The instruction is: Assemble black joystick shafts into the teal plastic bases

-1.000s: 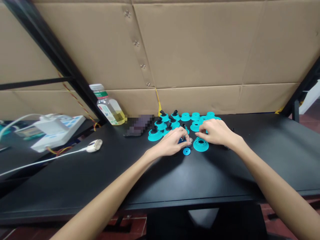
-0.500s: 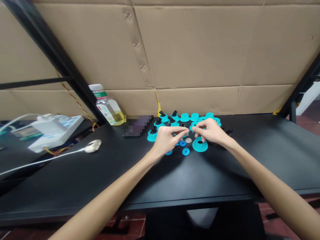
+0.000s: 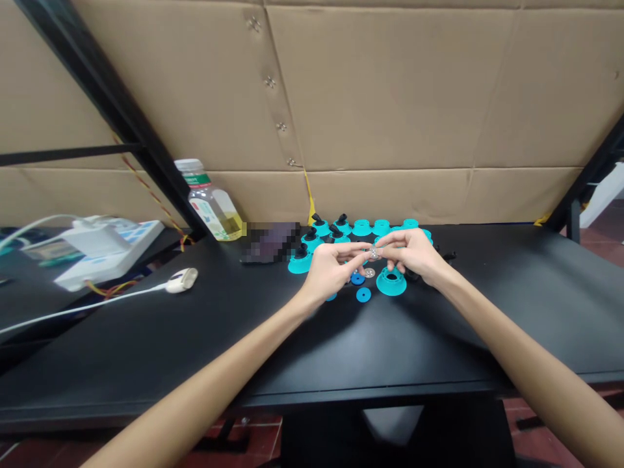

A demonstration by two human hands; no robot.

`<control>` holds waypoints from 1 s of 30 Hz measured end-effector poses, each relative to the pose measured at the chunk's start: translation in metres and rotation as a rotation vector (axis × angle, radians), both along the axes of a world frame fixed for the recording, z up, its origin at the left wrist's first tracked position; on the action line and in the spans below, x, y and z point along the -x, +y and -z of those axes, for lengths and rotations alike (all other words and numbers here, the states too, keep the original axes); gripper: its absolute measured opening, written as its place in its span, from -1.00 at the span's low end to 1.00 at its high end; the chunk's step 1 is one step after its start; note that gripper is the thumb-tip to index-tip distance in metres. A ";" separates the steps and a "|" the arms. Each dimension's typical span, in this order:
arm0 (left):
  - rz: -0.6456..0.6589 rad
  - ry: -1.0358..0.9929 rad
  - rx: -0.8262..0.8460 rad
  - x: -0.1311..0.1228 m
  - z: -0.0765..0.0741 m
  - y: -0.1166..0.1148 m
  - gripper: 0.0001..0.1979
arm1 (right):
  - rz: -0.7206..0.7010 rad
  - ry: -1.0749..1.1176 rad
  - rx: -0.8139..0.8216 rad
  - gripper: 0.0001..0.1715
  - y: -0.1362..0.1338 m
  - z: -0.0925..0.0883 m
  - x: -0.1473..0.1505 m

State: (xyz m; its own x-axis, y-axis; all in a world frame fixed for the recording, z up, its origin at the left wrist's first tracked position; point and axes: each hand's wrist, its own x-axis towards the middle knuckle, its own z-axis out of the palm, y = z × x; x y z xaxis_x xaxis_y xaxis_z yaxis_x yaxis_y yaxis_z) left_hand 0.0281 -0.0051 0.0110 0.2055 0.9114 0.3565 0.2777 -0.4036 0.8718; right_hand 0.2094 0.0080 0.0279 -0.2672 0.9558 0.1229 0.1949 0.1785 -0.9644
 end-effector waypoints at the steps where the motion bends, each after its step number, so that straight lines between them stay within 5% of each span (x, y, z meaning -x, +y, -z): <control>1: -0.003 -0.032 0.046 0.000 -0.001 0.000 -0.65 | -0.009 -0.021 -0.028 -0.78 0.000 0.000 0.000; 13: -0.024 -0.146 0.156 0.000 -0.004 0.001 -0.48 | -0.059 -0.395 -0.438 -0.68 0.001 0.002 -0.002; 21: 0.042 -0.087 0.104 0.001 -0.004 0.001 -0.45 | -0.118 -0.454 -0.437 -0.76 0.006 0.002 -0.013; 30: -0.051 0.348 -0.158 0.006 0.007 0.010 -0.73 | -0.241 -0.536 -0.247 -0.74 0.010 -0.011 -0.041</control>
State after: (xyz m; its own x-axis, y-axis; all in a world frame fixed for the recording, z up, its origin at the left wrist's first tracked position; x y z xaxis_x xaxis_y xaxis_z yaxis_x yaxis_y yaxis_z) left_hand 0.0216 0.0054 0.0038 0.2950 0.8627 0.4107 0.5689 -0.5039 0.6500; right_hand 0.2506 0.0181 0.0387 -0.5565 0.8219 0.1216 0.5655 0.4820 -0.6693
